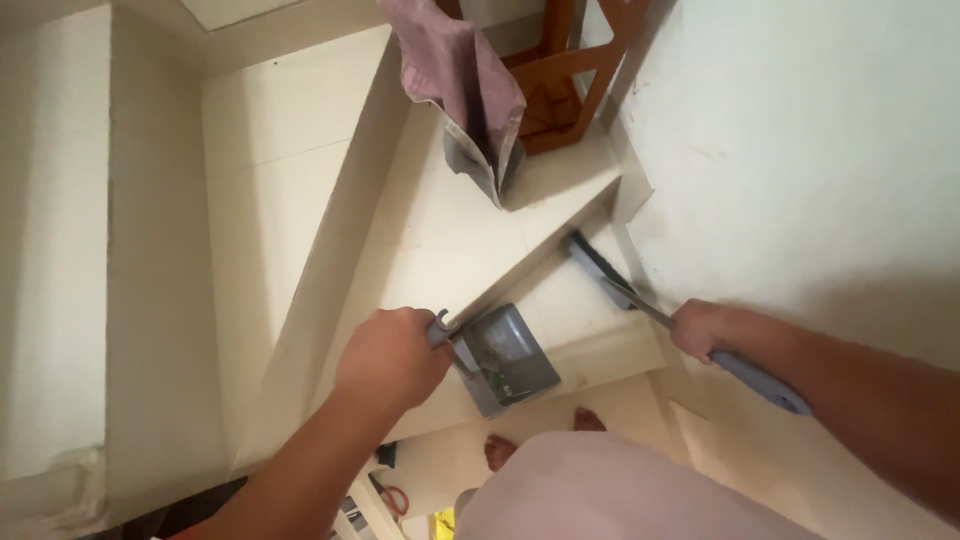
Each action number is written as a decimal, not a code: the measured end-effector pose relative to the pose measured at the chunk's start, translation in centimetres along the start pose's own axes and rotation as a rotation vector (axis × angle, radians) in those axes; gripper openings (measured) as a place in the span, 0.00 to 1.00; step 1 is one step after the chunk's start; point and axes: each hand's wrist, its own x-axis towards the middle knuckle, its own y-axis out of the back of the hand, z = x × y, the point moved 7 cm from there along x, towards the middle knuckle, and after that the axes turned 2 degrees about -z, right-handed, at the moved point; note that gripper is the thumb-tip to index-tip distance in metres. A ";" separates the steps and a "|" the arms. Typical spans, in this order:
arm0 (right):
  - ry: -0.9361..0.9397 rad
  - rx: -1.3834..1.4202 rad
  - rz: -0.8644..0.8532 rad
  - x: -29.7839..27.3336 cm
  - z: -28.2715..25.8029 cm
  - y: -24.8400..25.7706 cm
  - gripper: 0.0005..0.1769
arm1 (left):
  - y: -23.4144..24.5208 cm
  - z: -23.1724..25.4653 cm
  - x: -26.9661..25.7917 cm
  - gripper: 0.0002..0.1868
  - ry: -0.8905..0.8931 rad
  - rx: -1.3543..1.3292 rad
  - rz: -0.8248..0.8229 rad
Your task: Sweep debris from the stairs into a dustpan using a broom.
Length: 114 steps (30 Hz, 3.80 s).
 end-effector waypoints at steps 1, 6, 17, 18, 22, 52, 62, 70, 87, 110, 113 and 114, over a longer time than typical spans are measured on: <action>0.001 0.000 0.002 -2.3 -1.3 0.2 0.11 | -0.1 -0.1 0.2 0.14 0.000 0.001 0.002; 0.121 0.521 0.250 -2.6 -2.1 -3.7 0.15 | 0.0 0.1 0.4 0.13 -0.034 -0.007 0.033; -0.168 0.831 0.109 -22.5 -5.9 1.7 0.23 | 0.0 0.7 1.0 0.13 -0.034 -0.050 0.009; -0.245 0.831 0.113 -23.6 -5.2 1.7 0.24 | 0.0 0.8 0.9 0.14 -0.022 -0.064 -0.005; -0.275 0.850 0.217 -20.7 -1.9 -2.2 0.18 | -0.4 1.2 0.9 0.13 -0.062 -0.011 -0.021; -0.228 0.965 0.034 -24.8 -9.3 -0.1 0.29 | -0.4 2.0 1.0 0.14 -0.019 -0.062 -0.091; 0.017 0.503 0.226 -10.2 -9.2 -0.3 0.18 | -0.1 -0.3 -0.4 0.14 0.045 -0.071 -0.072; -0.015 0.736 0.023 -21.6 -17.3 4.6 0.32 | 0.1 -2.2 -0.4 0.14 0.058 -0.078 -0.027; -0.264 0.957 -0.021 -17.3 -9.6 -1.3 0.27 | 0.7 -1.7 -2.5 0.14 0.107 -0.104 -0.179; -0.374 1.052 0.050 -21.8 -8.6 -5.5 0.27 | -0.5 -2.0 -2.5 0.15 -0.041 -0.001 -0.126; -0.356 1.155 -0.006 -21.5 -11.8 -5.1 0.28 | -0.4 -1.7 -2.9 0.15 -0.046 -0.005 -0.148; -0.317 1.164 -0.034 -21.3 -13.1 -4.8 0.29 | -0.4 -1.6 -2.9 0.16 -0.053 -0.001 -0.152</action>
